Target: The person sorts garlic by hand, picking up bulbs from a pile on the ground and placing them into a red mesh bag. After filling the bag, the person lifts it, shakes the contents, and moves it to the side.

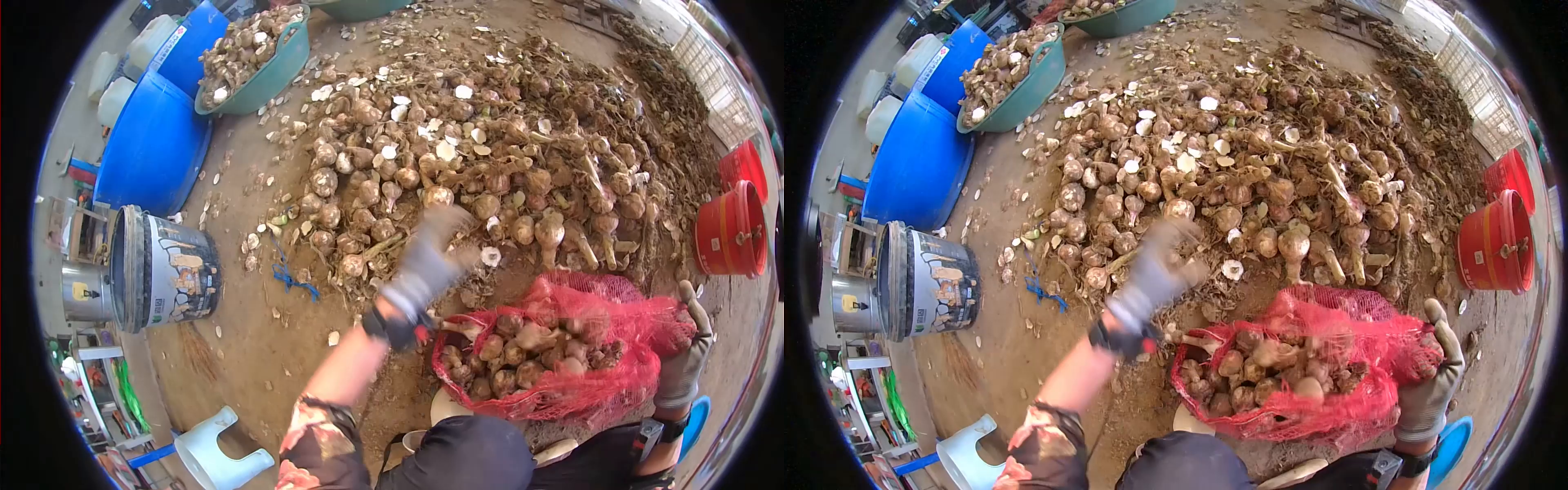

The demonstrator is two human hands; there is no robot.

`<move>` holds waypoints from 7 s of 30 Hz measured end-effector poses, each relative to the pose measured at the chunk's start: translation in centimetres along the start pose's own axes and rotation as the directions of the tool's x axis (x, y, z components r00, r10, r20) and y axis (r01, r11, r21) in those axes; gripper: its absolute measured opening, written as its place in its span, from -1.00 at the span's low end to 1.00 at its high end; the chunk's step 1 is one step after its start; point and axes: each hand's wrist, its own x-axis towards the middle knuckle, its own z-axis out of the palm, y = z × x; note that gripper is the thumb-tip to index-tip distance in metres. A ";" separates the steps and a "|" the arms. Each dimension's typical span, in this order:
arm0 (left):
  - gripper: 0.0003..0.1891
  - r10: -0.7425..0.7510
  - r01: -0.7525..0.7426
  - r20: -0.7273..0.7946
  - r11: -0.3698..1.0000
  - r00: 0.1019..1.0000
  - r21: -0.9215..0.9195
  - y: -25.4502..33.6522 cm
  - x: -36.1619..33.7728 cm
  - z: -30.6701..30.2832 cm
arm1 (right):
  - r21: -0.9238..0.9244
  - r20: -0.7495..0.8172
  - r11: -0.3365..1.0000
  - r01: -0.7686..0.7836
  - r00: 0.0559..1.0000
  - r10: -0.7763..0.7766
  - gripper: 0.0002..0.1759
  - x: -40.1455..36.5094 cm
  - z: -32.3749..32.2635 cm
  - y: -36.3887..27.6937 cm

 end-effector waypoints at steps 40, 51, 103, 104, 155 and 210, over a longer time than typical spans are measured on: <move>-0.57 -0.103 0.056 0.017 0.670 0.995 0.740 -6.9 15.7 0.7 | 0.190 -0.004 0.964 -0.187 0.981 0.192 -0.67 -0.1 2.5 -1.1; -0.63 -0.209 0.282 -0.206 0.851 0.956 0.443 -8.7 14.3 -2.5 | 0.181 0.024 0.965 -0.191 0.981 0.190 -0.68 -0.5 2.9 -1.7; -0.70 -0.367 0.222 -0.053 0.665 0.929 -0.714 -9.3 3.4 2.6 | 0.046 0.244 0.989 0.138 0.959 -0.145 -0.71 0.1 1.6 0.1; -0.73 -0.350 0.266 0.063 0.570 0.935 -0.778 -7.5 2.2 2.2 | -0.043 0.307 0.948 0.316 0.907 -0.289 -0.71 -0.1 1.8 0.3; -0.53 -0.503 0.329 -0.415 0.845 0.758 -0.422 -19.6 -1.3 -10.6 | -0.101 0.093 0.993 0.056 0.995 -0.046 -0.69 0.3 0.9 1.0; -0.49 -0.676 0.634 -0.002 0.692 0.737 -0.343 -7.0 -1.2 -7.3 | -0.033 0.152 0.984 -0.177 0.972 0.180 -0.73 -1.4 1.3 -2.6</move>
